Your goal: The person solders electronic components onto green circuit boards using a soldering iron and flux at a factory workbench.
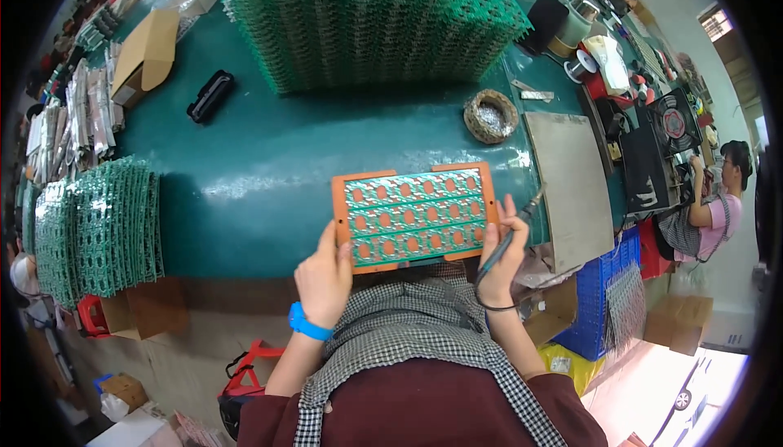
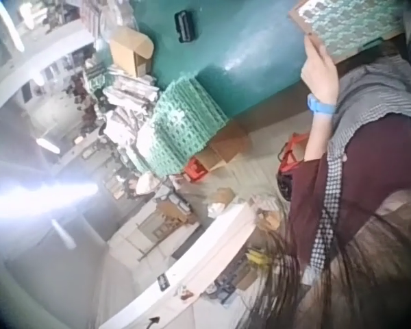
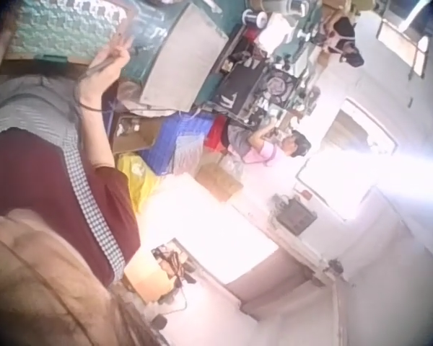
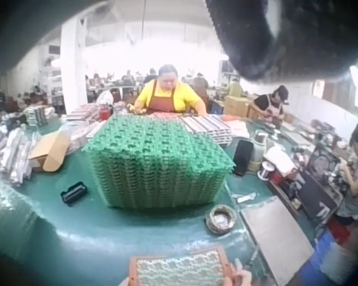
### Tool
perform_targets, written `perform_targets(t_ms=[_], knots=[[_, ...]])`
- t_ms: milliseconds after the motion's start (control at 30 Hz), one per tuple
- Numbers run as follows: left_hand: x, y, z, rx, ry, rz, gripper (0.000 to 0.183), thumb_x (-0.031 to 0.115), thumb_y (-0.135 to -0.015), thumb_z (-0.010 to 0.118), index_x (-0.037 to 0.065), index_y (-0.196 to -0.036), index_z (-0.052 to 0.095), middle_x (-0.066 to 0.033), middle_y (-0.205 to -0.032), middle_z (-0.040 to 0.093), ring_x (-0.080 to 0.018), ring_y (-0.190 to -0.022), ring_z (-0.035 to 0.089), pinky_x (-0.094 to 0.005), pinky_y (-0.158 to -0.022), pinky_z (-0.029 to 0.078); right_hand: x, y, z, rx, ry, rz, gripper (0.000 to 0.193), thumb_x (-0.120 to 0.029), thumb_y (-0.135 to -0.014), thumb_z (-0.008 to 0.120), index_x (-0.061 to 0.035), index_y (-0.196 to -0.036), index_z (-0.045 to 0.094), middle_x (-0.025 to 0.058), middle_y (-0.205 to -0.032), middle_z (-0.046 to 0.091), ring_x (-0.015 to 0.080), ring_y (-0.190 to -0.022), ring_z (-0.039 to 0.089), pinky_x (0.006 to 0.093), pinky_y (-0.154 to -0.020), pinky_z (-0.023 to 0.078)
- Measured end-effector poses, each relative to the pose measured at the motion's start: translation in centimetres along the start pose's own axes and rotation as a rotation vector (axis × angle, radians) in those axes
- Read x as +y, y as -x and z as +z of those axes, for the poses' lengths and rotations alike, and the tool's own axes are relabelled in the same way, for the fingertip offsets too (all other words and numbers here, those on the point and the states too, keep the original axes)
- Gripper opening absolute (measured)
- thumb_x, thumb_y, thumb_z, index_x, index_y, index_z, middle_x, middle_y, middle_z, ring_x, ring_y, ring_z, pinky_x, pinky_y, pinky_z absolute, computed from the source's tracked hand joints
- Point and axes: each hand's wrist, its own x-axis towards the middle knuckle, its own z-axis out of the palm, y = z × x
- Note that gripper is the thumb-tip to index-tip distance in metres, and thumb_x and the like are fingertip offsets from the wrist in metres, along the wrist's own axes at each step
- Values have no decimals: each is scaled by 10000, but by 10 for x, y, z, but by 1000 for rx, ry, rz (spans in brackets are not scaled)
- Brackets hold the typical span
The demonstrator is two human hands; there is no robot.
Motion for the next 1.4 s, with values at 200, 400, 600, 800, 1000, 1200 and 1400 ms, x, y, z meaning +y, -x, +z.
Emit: perform_targets(t_ms=[200, 400, 600, 800, 1000, 1200, 1400], knots=[[-15, -8, -11, -20, 293, -40, 319, 185, -941, 515, 13, -1208, 545, -55, -665, 574, -199, -573, 562, -326, -560, 459, 6, 0, -2, -33, 61, -55, 176, -22, -887, 573, -6, -1005, 444, 311, -1354, 424, 367, -1260, 460, 388, -996, 406], [-79, 3, -61, 8, 1427, -320, 337, 238, -986, 429, -47, -1112, 555, 18, -737, 459, -88, -620, 358, -244, -580, 325, -8, -4, -67, -114, 81, -203, 256, -211, -951, 532, 41, -993, 513, 81, -659, 624, 153, -554, 589, 247, -537, 481], [-47, -15, -49, 270, 226, -146, 338, 229, -1005, 409, -8, -1164, 591, 24, -637, 418, -82, -569, 392, -249, -522, 342, -3, -17, -41, 85, -66, -98, 218, -152, -979, 442, 30, -1094, 477, 148, -853, 606, 199, -758, 593, 286, -670, 484], [5, -28, 13, 151, -230, -47, 304, 130, -974, 431, -17, -1198, 575, -210, -921, 675, -252, -730, 681, -350, -607, 498, 15, -18, -4, -96, 121, -121, 108, 16, -933, 478, -6, -1037, 497, 290, -1306, 487, 302, -1167, 548, 342, -962, 438], [0, -23, 18, 286, -136, -22, 287, 75, -936, 483, 34, -1203, 578, -158, -862, 668, -303, -677, 658, -366, -589, 499, 10, -26, 1, -115, 72, -118, 147, 35, -917, 495, -9, -1057, 503, 279, -1310, 492, 280, -1158, 550, 325, -931, 452], [-15, -62, -45, 594, -81, -81, 157, 90, -968, 456, 4, -998, 584, -65, -867, 570, -141, -714, 495, -261, -668, 409, 18, -17, -23, -237, 62, -130, 224, 67, -875, 515, -1, -1088, 505, 293, -1294, 498, 316, -1167, 555, 365, -946, 454], [81, -91, -31, 572, -89, 171, 128, -2, -866, 580, -12, -962, 663, -43, -798, 590, -100, -637, 471, -223, -578, 386, 4, -39, -58, -96, -91, -203, 609, -491, -961, 400, 23, -1285, 364, 177, -823, 616, 205, -683, 615, 312, -609, 506]])
